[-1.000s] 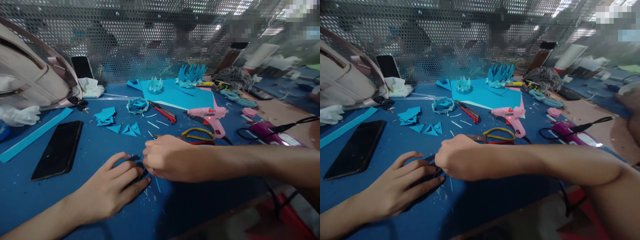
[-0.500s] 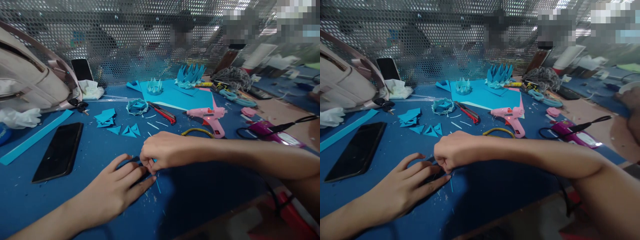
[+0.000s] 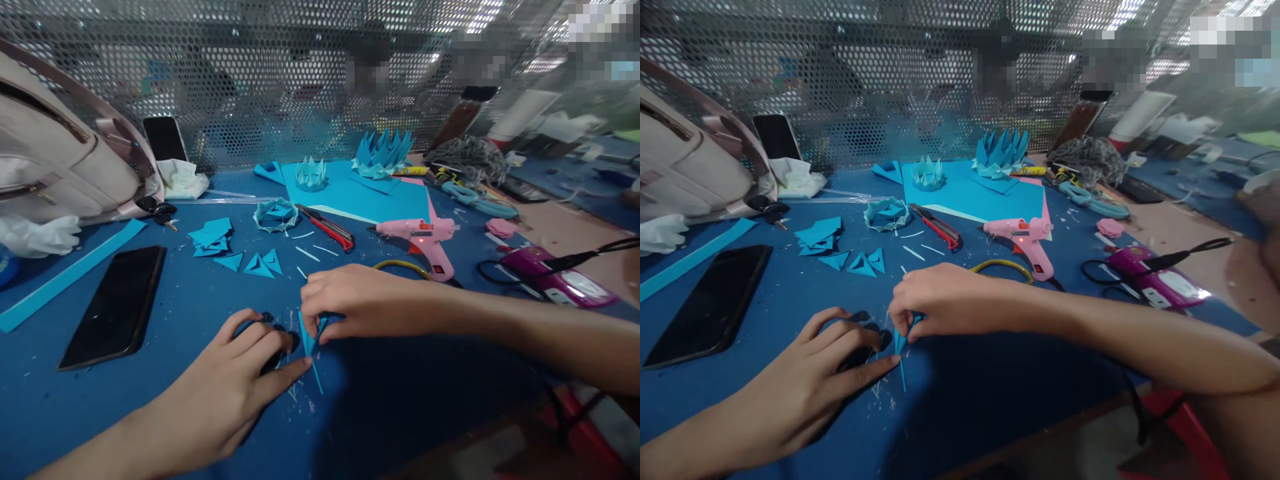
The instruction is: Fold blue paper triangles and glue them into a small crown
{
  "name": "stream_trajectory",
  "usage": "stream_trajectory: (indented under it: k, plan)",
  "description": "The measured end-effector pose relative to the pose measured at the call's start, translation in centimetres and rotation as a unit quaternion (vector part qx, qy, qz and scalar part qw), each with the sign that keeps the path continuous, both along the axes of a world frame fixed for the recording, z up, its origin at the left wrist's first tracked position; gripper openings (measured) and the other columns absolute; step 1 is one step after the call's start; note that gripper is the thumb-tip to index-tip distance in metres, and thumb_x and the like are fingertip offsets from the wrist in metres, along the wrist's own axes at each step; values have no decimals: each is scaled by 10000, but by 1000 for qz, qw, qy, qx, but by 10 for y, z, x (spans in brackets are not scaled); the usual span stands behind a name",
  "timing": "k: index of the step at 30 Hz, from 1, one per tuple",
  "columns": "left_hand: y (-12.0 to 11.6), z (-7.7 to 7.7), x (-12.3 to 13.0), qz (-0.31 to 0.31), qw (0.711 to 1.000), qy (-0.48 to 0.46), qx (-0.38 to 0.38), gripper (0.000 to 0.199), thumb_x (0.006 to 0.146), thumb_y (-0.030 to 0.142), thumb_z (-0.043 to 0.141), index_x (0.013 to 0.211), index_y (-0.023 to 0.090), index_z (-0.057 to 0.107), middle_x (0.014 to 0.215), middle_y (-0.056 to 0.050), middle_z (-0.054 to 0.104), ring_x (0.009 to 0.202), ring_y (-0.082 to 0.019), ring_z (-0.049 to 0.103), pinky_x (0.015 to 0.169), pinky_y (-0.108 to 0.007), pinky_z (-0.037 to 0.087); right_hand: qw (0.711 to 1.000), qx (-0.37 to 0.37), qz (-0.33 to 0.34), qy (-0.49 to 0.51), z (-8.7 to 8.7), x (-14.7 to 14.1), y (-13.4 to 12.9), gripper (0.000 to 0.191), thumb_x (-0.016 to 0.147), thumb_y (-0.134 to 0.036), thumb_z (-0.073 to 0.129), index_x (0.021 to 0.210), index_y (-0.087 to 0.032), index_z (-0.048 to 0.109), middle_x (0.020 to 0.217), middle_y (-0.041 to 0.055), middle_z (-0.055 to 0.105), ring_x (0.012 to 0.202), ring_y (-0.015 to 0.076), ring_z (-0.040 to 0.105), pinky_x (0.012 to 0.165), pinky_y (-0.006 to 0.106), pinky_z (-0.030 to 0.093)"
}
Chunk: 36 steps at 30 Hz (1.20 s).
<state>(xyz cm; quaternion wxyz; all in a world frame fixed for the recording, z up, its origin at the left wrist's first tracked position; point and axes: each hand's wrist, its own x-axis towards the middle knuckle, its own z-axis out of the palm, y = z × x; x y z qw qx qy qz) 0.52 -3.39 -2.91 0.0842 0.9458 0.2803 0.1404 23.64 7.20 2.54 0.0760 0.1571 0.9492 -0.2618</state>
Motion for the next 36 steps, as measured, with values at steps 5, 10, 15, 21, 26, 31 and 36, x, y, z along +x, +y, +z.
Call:
stream_trajectory:
  k: [5,10,15,21,26,31,36]
  plan:
    - [2,1,0,-8,1000,6,10,439,996,147,390,1412,214,511,1323,-71,564,1184,-250,458,1087,-457,145,997,-32,-60,33,-15,11,-2,54,914,-199,670,862,-186,673,890,-6,635,943,161,547,773,246,397]
    - [3,-1,1,-21,999,16,27,417,1042,192,324,1414,194,514,1408,-24,559,1256,-220,433,1156,-412,54,997,-9,-64,48,-22,11,-3,74,941,-214,635,877,-185,658,898,-1,614,936,170,529,777,261,403]
    - [4,-3,0,-38,998,27,45,428,1066,232,276,1414,165,517,1439,-36,549,1320,-216,429,1192,-415,48,997,42,-53,36,-28,11,-6,82,956,-238,617,895,-189,644,909,11,605,939,181,543,767,280,404]
    - [11,5,4,-70,993,38,91,431,1067,163,259,1328,152,602,1336,-4,642,1243,-179,526,1217,-366,62,991,125,-46,22,-35,8,-13,83,933,-246,650,877,-187,635,893,23,612,859,192,547,741,308,409]
    - [11,-2,6,-63,991,-2,116,469,1082,190,212,1287,177,633,1346,21,633,1245,-155,535,1228,-371,86,987,138,-70,35,-42,11,-17,106,899,-278,698,901,-196,630,912,21,615,878,197,551,759,315,437]
    - [10,-5,7,-43,994,8,102,459,1083,176,228,1259,205,651,1316,54,652,1239,-120,537,1240,-346,72,968,169,-49,179,-48,27,-17,144,1016,-225,492,979,-206,630,1036,33,632,929,174,532,837,330,440]
    - [12,-9,10,-40,990,-19,131,383,1079,198,320,1203,210,682,1271,74,678,1207,-120,550,1252,-366,77,938,254,45,230,-44,34,-11,265,1033,-173,434,913,-173,669,826,-3,647,729,141,491,649,315,399]
